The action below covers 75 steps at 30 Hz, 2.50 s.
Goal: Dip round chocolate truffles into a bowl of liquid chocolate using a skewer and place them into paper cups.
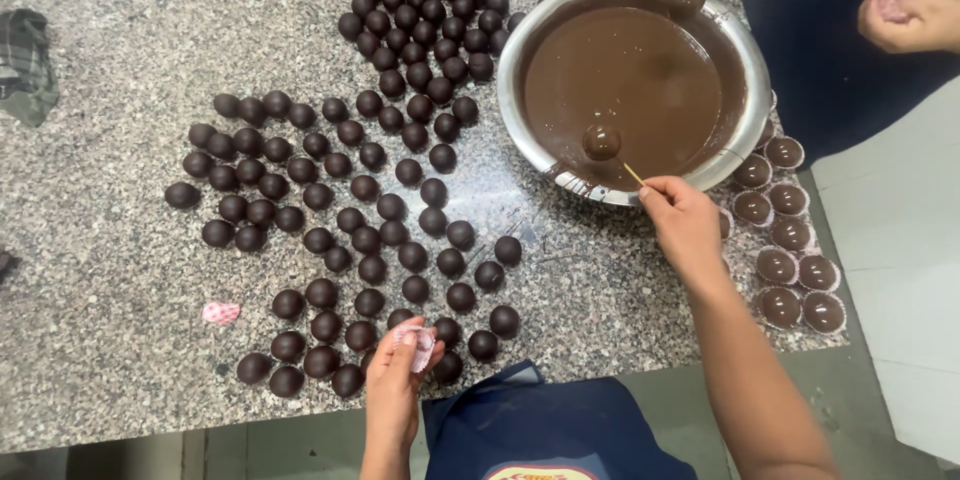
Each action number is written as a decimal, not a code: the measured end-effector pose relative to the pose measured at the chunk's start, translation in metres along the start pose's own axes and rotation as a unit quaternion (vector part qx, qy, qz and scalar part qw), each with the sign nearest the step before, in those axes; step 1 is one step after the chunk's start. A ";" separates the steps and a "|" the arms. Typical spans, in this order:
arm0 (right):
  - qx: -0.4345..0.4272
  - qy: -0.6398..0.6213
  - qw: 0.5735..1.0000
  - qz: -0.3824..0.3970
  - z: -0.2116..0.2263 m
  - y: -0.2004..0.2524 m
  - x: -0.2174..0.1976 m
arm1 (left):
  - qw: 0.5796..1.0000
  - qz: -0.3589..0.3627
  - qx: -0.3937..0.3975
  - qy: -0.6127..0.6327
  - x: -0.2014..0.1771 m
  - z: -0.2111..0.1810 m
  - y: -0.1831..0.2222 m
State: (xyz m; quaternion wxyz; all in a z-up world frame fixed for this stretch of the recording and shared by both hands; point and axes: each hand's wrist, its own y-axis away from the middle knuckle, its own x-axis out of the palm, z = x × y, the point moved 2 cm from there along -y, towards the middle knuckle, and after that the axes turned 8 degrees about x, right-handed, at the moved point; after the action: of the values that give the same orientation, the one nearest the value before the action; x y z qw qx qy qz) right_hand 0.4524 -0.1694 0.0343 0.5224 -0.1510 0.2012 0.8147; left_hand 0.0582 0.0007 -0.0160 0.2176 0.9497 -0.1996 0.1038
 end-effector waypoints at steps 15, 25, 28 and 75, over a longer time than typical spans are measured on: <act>-0.010 0.070 0.997 -0.028 0.021 0.003 0.005 | 1.000 -0.015 -0.004 0.022 -0.010 0.014 0.005; -0.040 0.129 0.990 -0.032 0.030 0.008 0.007 | 1.000 -0.019 -0.015 0.003 -0.010 0.013 0.004; -0.050 0.112 0.992 -0.032 0.036 0.011 0.010 | 1.000 -0.023 -0.016 0.002 -0.011 0.013 0.004; -0.024 0.066 0.997 0.024 0.026 0.026 0.024 | 0.981 0.122 -0.059 0.137 0.107 -0.001 -0.083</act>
State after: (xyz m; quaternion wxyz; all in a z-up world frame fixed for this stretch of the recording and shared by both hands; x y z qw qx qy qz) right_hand 0.4182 -0.1481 0.0503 0.4846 -0.2122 0.2195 0.8197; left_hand 0.1894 0.0337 -0.0151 0.2840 0.8806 -0.2880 0.2468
